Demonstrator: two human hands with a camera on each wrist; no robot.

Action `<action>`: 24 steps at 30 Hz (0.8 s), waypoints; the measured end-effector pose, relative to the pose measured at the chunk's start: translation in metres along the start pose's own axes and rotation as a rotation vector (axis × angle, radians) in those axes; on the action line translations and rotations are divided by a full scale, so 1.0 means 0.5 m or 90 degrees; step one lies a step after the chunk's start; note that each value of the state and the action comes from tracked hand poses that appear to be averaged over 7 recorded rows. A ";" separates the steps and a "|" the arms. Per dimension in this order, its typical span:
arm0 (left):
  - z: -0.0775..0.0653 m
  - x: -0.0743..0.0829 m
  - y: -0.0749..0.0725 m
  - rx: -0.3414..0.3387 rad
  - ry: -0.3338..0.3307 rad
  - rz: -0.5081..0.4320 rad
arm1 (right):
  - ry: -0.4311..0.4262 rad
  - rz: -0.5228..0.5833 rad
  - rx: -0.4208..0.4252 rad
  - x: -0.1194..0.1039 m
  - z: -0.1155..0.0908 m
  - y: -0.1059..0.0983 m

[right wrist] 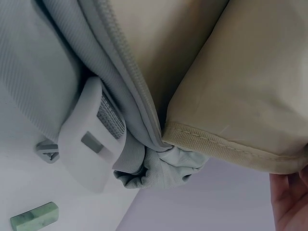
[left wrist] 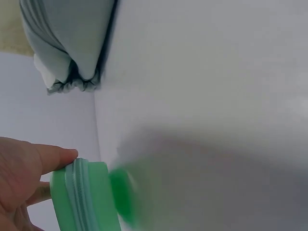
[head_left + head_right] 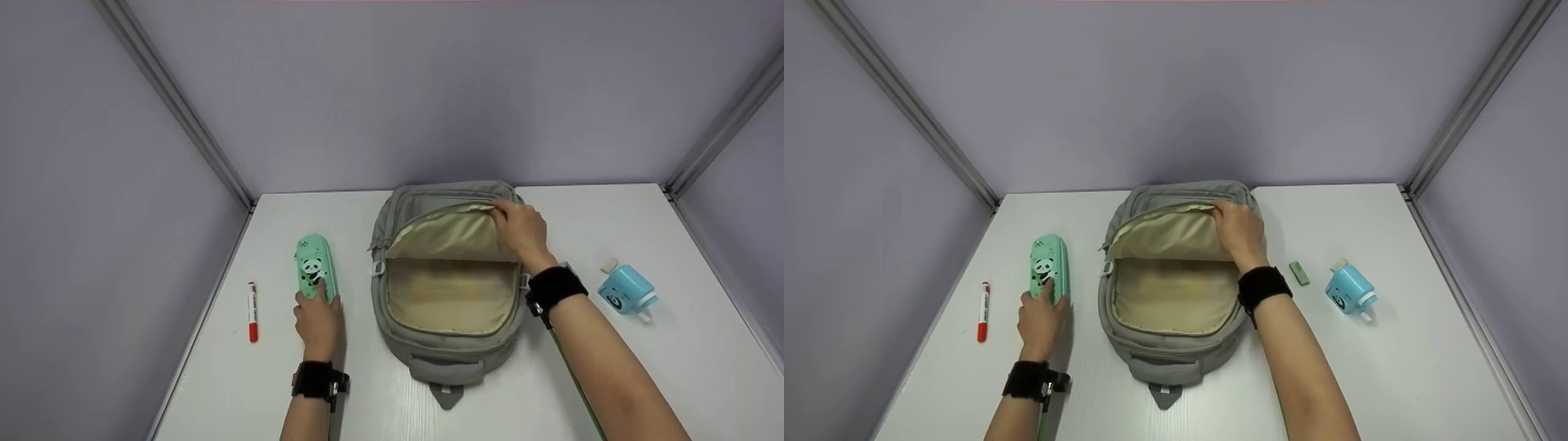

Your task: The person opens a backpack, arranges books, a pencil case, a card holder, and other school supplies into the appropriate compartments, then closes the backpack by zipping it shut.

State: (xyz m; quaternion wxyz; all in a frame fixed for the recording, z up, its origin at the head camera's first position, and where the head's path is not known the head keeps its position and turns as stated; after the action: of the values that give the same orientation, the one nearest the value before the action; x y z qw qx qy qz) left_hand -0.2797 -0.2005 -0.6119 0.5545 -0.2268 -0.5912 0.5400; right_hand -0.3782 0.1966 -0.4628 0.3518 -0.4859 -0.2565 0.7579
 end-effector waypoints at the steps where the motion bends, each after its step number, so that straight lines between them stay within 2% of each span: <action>1: 0.001 0.001 -0.005 0.009 0.002 -0.003 | -0.001 0.001 0.001 -0.001 0.000 0.000; 7: 0.010 0.016 -0.039 0.056 0.025 -0.050 | -0.007 0.001 0.010 0.000 0.001 0.001; 12: 0.007 0.042 -0.075 0.121 0.070 -0.104 | -0.014 -0.001 0.014 0.000 0.002 0.001; 15: 0.001 0.064 -0.101 0.160 0.114 -0.151 | -0.014 -0.002 0.015 -0.001 0.001 0.001; 18: -0.008 0.090 -0.125 0.174 0.171 -0.222 | -0.012 -0.001 0.010 -0.002 -0.001 0.000; 24: -0.024 0.135 -0.165 0.148 0.288 -0.396 | -0.007 0.000 0.008 -0.001 -0.003 -0.001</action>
State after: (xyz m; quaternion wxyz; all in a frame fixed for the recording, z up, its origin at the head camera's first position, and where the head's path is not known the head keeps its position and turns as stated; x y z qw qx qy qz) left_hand -0.2606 -0.1633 -0.5130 0.8297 -0.0862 -0.4292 0.3463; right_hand -0.3766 0.1968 -0.4625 0.3532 -0.4796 -0.2539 0.7621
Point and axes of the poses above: each hand's wrist, its own z-axis towards the middle knuckle, its own y-axis out of the palm, x = y × z, the point moved 5 cm from there along z, towards the middle knuckle, and after that the axes turned 8 degrees about z, right-handed, at the moved point
